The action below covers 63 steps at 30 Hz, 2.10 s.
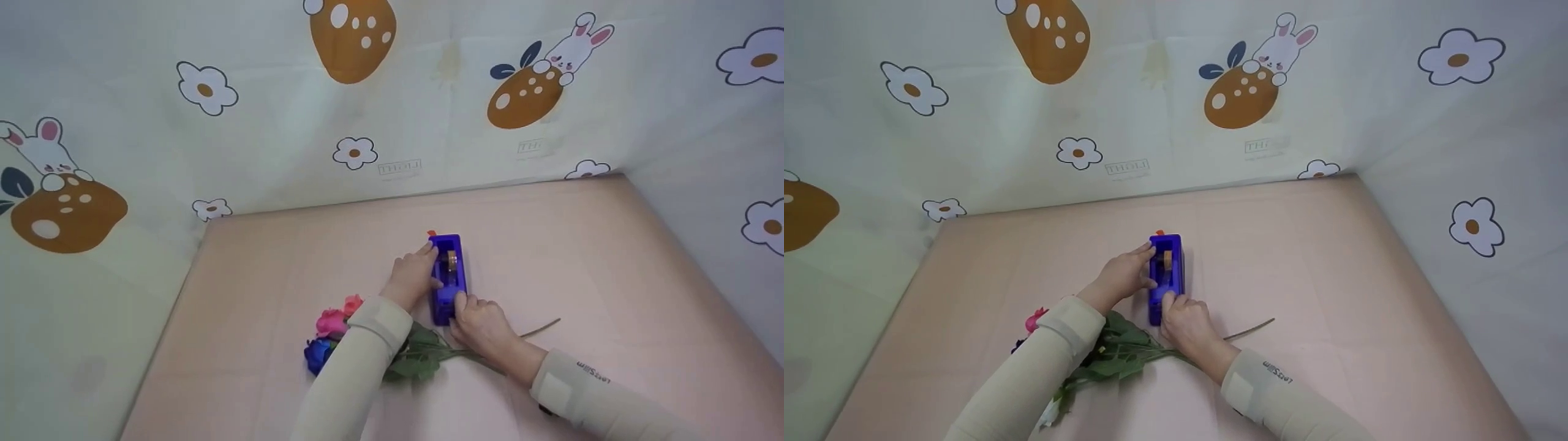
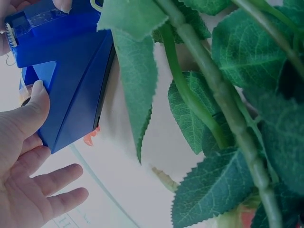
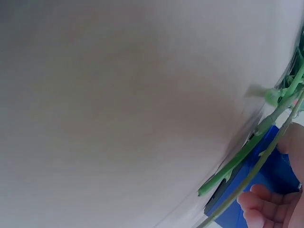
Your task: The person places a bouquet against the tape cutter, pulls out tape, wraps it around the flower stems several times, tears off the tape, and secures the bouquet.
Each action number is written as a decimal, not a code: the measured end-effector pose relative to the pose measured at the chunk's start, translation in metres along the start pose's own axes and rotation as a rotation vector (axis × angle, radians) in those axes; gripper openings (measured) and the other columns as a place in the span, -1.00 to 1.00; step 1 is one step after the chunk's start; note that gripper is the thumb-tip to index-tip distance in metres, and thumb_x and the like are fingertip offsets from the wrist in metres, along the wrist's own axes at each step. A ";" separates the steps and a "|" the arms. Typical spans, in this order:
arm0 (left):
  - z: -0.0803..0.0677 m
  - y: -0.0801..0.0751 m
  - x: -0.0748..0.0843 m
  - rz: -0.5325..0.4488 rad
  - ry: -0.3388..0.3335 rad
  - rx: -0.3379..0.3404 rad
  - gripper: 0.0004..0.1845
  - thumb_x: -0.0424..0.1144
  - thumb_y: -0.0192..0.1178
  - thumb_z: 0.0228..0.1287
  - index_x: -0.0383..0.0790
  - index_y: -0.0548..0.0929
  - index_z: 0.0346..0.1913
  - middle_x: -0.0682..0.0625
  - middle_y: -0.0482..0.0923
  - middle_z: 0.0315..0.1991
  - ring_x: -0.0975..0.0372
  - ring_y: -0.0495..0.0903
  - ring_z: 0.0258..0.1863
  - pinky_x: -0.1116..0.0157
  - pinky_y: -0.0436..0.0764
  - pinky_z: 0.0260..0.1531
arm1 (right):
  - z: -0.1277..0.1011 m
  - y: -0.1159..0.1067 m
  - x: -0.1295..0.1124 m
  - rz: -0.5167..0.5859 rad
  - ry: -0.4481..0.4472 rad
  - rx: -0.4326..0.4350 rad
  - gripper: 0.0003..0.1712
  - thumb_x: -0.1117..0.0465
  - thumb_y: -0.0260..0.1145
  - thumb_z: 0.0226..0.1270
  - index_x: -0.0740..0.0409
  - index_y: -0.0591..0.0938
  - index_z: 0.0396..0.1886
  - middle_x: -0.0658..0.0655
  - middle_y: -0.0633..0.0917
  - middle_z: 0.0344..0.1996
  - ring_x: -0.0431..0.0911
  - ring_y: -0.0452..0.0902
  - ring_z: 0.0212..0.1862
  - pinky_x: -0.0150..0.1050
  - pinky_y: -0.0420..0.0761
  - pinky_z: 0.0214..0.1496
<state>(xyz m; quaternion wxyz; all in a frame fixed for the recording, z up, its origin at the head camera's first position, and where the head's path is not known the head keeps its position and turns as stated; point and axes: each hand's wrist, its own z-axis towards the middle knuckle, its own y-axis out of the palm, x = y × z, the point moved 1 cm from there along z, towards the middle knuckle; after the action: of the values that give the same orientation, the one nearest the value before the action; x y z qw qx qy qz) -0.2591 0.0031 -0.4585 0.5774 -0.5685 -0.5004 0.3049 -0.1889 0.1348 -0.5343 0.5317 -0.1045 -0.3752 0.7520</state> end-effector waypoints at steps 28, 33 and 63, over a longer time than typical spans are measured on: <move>0.001 0.001 0.001 -0.007 -0.008 -0.018 -0.27 -0.04 0.25 0.10 -0.18 0.27 0.33 -0.02 0.15 0.37 -0.02 0.37 0.19 0.05 0.36 0.13 | 0.002 -0.003 0.000 -0.031 -0.030 0.001 -0.67 0.13 0.23 -0.14 0.26 0.34 -0.54 0.08 0.38 -0.77 -0.09 0.32 -0.80 -0.27 0.29 -0.81; 0.001 0.001 0.002 -0.002 -0.008 -0.012 -0.27 -0.05 0.26 0.09 -0.19 0.28 0.32 -0.02 0.16 0.36 -0.01 0.39 0.17 0.05 0.38 0.11 | 0.003 -0.008 0.003 -0.013 -0.076 -0.038 -0.76 0.20 0.12 -0.08 0.32 0.35 -0.51 0.07 0.36 -0.75 -0.10 0.29 -0.79 -0.28 0.26 -0.80; 0.000 0.001 0.002 0.022 -0.007 -0.005 -0.27 -0.02 0.24 0.10 -0.18 0.28 0.32 -0.01 0.16 0.37 0.00 0.43 0.13 0.08 0.42 0.07 | 0.001 -0.002 0.002 -0.049 -0.103 0.029 -0.78 0.21 0.05 -0.07 0.32 0.39 -0.50 0.07 0.36 -0.75 -0.11 0.26 -0.80 -0.27 0.27 -0.80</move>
<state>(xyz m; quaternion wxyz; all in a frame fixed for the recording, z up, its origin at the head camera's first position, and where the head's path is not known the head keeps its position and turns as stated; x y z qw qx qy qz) -0.2580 0.0055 -0.4591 0.5708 -0.5743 -0.4971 0.3120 -0.1891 0.1363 -0.5314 0.5313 -0.0486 -0.3936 0.7486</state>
